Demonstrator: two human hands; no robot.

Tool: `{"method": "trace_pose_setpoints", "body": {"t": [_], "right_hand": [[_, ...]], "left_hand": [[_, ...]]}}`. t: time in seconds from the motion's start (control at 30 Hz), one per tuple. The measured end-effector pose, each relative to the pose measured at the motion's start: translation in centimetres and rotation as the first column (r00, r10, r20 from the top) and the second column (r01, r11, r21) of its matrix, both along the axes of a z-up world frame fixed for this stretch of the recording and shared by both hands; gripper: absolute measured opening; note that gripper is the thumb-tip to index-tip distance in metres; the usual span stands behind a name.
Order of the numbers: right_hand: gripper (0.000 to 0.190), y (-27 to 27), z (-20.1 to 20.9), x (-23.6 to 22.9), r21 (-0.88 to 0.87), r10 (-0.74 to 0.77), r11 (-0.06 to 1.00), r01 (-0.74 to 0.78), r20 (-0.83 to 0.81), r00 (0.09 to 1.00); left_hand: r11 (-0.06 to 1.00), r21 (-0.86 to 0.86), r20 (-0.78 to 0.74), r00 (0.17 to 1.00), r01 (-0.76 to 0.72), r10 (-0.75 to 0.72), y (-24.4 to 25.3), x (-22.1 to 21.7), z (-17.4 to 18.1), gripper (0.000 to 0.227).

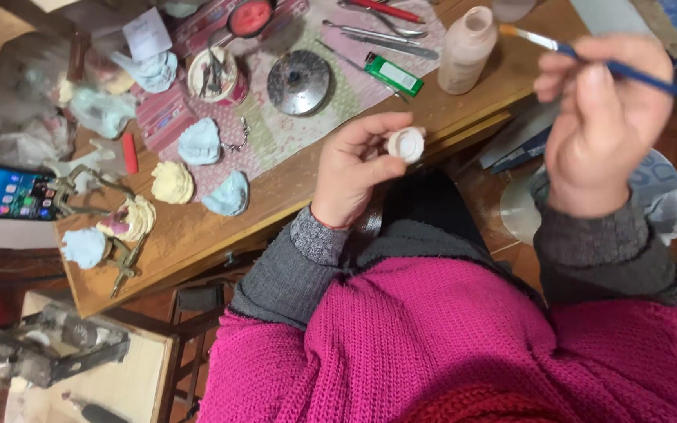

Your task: The person retrieves a paintbrush from a drawer and applies a liquid substance from a bottle into a small container. They then use the brush to paint a light blue dental mold, followed by a white mold, before handling a metal dental appliance.

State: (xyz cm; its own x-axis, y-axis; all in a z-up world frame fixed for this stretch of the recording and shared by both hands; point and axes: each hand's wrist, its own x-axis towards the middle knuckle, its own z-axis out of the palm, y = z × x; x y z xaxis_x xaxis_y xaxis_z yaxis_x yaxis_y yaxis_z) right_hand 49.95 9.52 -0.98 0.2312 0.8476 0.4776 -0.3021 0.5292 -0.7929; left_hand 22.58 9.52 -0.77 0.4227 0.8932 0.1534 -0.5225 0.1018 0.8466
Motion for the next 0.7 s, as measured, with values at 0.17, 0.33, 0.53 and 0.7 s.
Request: {"method": "trace_pose_setpoints", "body": {"t": [0.17,0.33,0.53,0.7], "right_hand": [[0.023,3.1,0.9,1.4,-0.018,-0.045,0.999,0.049,0.195,0.98],[0.025,2.9,3.8,0.1,0.167,-0.053,0.985,-0.037,0.506,0.861],[0.026,2.7,3.7,0.2,0.099,-0.076,0.995,0.029,0.517,0.852],[0.024,2.7,2.4,1.8,0.066,-0.063,0.997,0.037,0.448,0.892]], "left_hand": [[0.904,0.411,-0.412,0.862,-0.114,0.295,2.6,3.2,3.0,0.049],[0.507,0.861,-0.413,0.525,-0.041,0.744,5.3,6.9,3.7,0.044],[0.584,0.811,-0.533,0.46,0.038,0.71,6.8,7.7,2.1,0.043],[0.631,0.774,-0.579,0.462,0.053,0.671,6.6,7.6,2.2,0.043]]}}
